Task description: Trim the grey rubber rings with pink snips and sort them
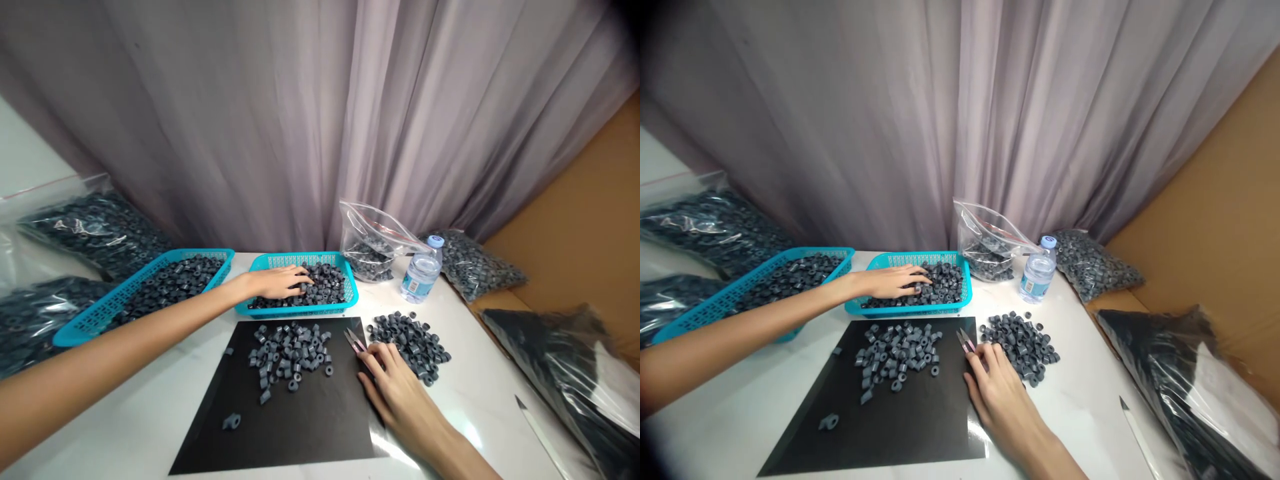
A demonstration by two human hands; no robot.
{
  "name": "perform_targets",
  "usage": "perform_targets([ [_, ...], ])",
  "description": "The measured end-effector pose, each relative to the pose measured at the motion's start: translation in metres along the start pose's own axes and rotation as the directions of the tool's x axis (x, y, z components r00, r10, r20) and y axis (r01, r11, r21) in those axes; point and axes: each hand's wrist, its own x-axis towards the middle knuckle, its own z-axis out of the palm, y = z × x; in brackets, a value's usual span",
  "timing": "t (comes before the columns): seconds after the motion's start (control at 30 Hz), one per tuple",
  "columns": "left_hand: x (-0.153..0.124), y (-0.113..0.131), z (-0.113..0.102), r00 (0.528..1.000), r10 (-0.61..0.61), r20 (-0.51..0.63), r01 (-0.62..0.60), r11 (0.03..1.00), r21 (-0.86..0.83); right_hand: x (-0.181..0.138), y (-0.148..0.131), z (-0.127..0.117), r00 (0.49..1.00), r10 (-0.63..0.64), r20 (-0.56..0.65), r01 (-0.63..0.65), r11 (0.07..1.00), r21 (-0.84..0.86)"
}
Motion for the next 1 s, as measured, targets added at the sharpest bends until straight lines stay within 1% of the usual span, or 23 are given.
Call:
perform_targets([
  [0.07,-0.015,-0.011,-0.006,0.999,-0.008,0.038,0.009,1.000,-0.024,0.000,0.000,0.000,1.000,-0.005,-0.003,0.005,1.000,-0.001],
  [0.17,-0.030,-0.030,-0.023,0.997,-0.024,0.079,0.029,0.998,-0.058,0.000,0.000,-0.002,1.000,-0.005,0.002,0.005,1.000,0.004],
  [0.23,-0.033,-0.039,-0.034,0.996,-0.061,0.069,0.065,0.995,-0.072,-0.001,0.000,-0.002,1.000,-0.002,0.009,0.002,1.000,0.011],
  [0.3,-0.030,-0.039,-0.037,0.994,-0.111,0.017,0.112,0.990,-0.084,-0.001,-0.001,-0.003,1.000,0.001,0.011,-0.001,1.000,0.017],
  [0.33,-0.026,-0.035,-0.034,0.990,-0.137,-0.018,0.135,0.987,-0.092,-0.002,-0.001,-0.003,1.000,0.002,0.010,-0.003,1.000,0.019],
  [0.4,-0.014,-0.022,-0.019,0.983,-0.170,-0.067,0.162,0.981,-0.109,-0.002,-0.001,-0.002,1.000,0.004,0.000,-0.004,1.000,0.018],
  [0.53,0.011,0.008,0.025,0.978,-0.195,-0.079,0.184,0.975,-0.125,-0.002,0.001,-0.001,1.000,-0.007,0.000,0.007,1.000,0.013],
  [0.6,0.018,0.013,0.038,0.977,-0.193,-0.092,0.181,0.975,-0.126,-0.002,0.001,-0.001,1.000,-0.018,0.013,0.018,1.000,0.010],
  [0.63,0.019,0.012,0.041,0.976,-0.192,-0.099,0.179,0.976,-0.125,-0.001,0.001,-0.001,1.000,-0.020,0.017,0.020,1.000,0.007],
  [0.73,0.013,0.002,0.036,0.975,-0.188,-0.119,0.175,0.978,-0.117,-0.001,0.000,-0.002,1.000,-0.007,0.019,0.007,1.000,-0.001],
  [0.83,0.000,-0.014,0.025,0.975,-0.179,-0.133,0.169,0.982,-0.085,-0.001,0.000,-0.003,1.000,-0.003,0.017,0.003,1.000,-0.004],
  [1.0,-0.021,-0.038,0.012,0.978,-0.165,-0.126,0.166,0.986,-0.004,0.000,-0.001,-0.004,1.000,-0.020,0.019,0.020,1.000,-0.005],
])
